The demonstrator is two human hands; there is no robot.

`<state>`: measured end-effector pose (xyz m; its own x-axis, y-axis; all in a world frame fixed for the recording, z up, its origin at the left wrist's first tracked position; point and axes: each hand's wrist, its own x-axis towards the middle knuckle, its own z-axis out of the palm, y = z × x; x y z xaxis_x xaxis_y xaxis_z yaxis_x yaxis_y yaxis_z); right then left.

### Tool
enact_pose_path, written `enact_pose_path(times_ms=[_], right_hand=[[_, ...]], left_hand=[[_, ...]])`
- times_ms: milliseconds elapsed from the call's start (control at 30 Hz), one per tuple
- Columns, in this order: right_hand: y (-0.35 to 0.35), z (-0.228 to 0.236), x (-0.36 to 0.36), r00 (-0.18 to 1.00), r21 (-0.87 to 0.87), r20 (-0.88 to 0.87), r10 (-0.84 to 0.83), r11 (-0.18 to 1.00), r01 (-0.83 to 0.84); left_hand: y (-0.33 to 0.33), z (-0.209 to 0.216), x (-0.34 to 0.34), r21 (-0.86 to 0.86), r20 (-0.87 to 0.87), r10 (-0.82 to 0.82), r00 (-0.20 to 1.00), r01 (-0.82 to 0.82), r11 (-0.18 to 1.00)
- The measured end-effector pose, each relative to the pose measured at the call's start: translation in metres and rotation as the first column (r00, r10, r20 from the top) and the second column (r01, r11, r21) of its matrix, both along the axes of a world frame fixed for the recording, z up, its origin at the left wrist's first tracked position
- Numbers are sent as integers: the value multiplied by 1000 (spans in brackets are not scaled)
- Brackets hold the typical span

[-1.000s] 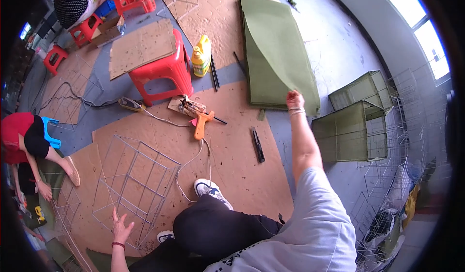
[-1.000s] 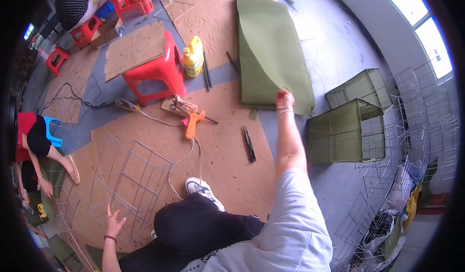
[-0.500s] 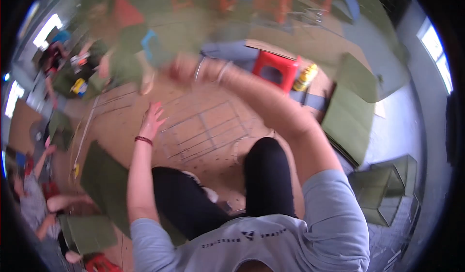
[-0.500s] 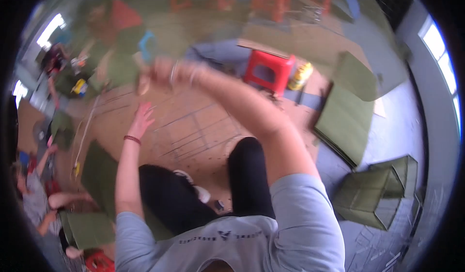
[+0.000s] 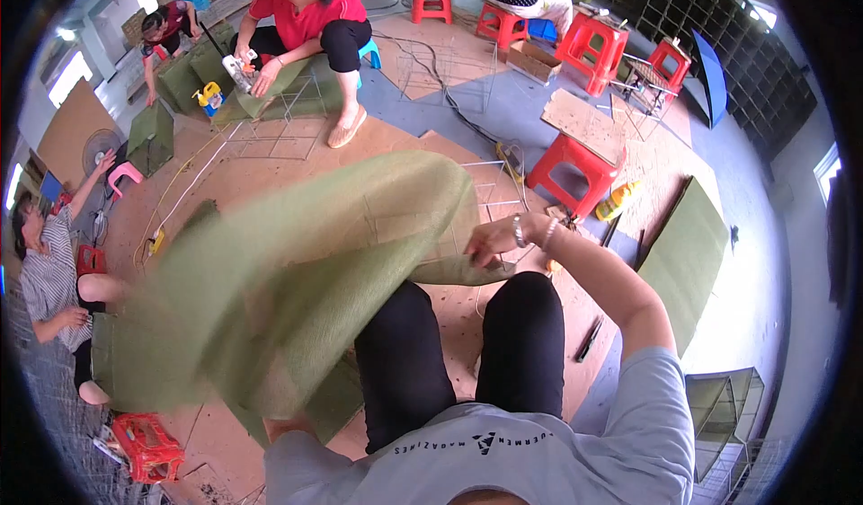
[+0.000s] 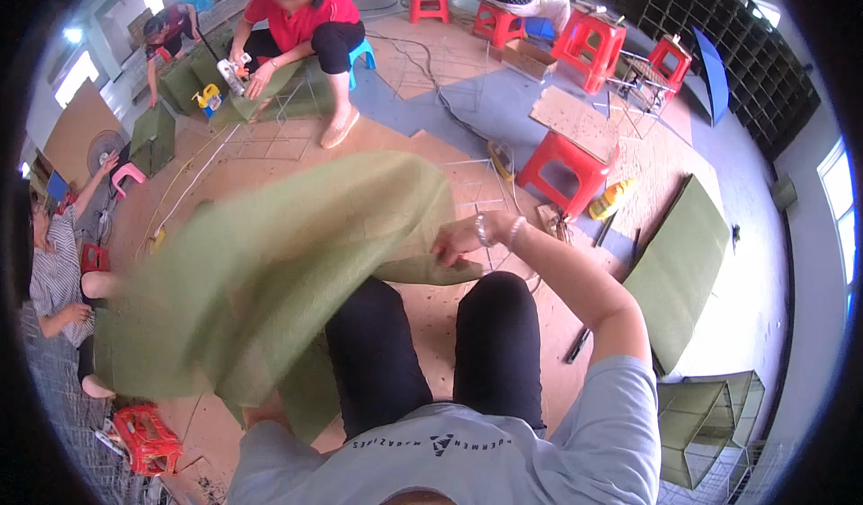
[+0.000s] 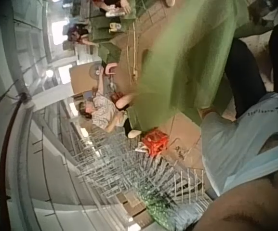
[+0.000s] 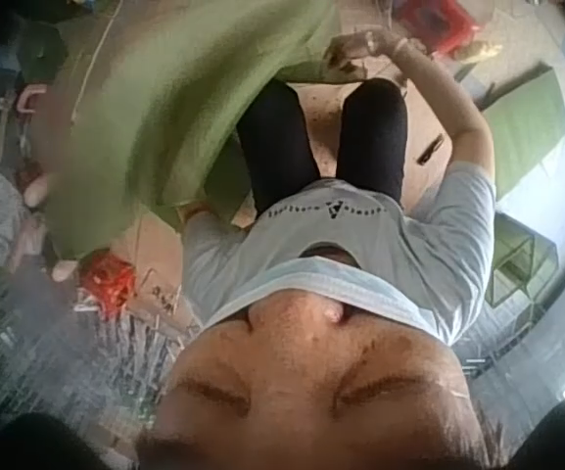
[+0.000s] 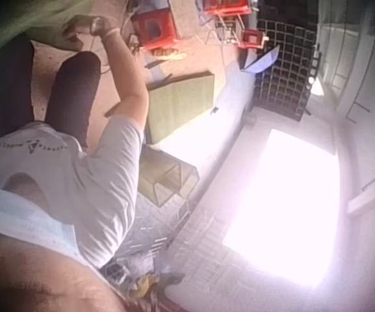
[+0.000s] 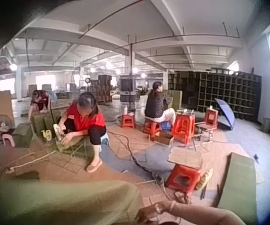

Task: The person assembles fabric-covered wire frames using a hot glue gun and a utility knife.

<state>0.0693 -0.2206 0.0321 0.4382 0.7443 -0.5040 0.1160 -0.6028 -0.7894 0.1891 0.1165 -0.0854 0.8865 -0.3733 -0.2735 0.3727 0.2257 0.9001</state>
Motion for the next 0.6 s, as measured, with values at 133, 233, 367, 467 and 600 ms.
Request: enact_pose_path(times_ms=[133,233,367,467,600], right_hand=[[-53,-24,2,902,53,414,122,986,-158],[-95,-15,-12,616,-186,673,410,899,-396],[-111,-7,-50,872,-157,118,-475,858,488],[-135,-27,-61,844,70,286,-455,888,455],[-154,-47,-63,769,80,2,-639,766,637]], left_hand=[[0,3,2,-38,-11,23,1000,-24,999],[37,10,-3,-44,-11,126,992,-127,991],[69,7,-11,-57,-35,221,975,-223,973],[74,18,7,-69,-22,231,973,-232,970],[57,3,27,-82,-67,189,980,-194,978]])
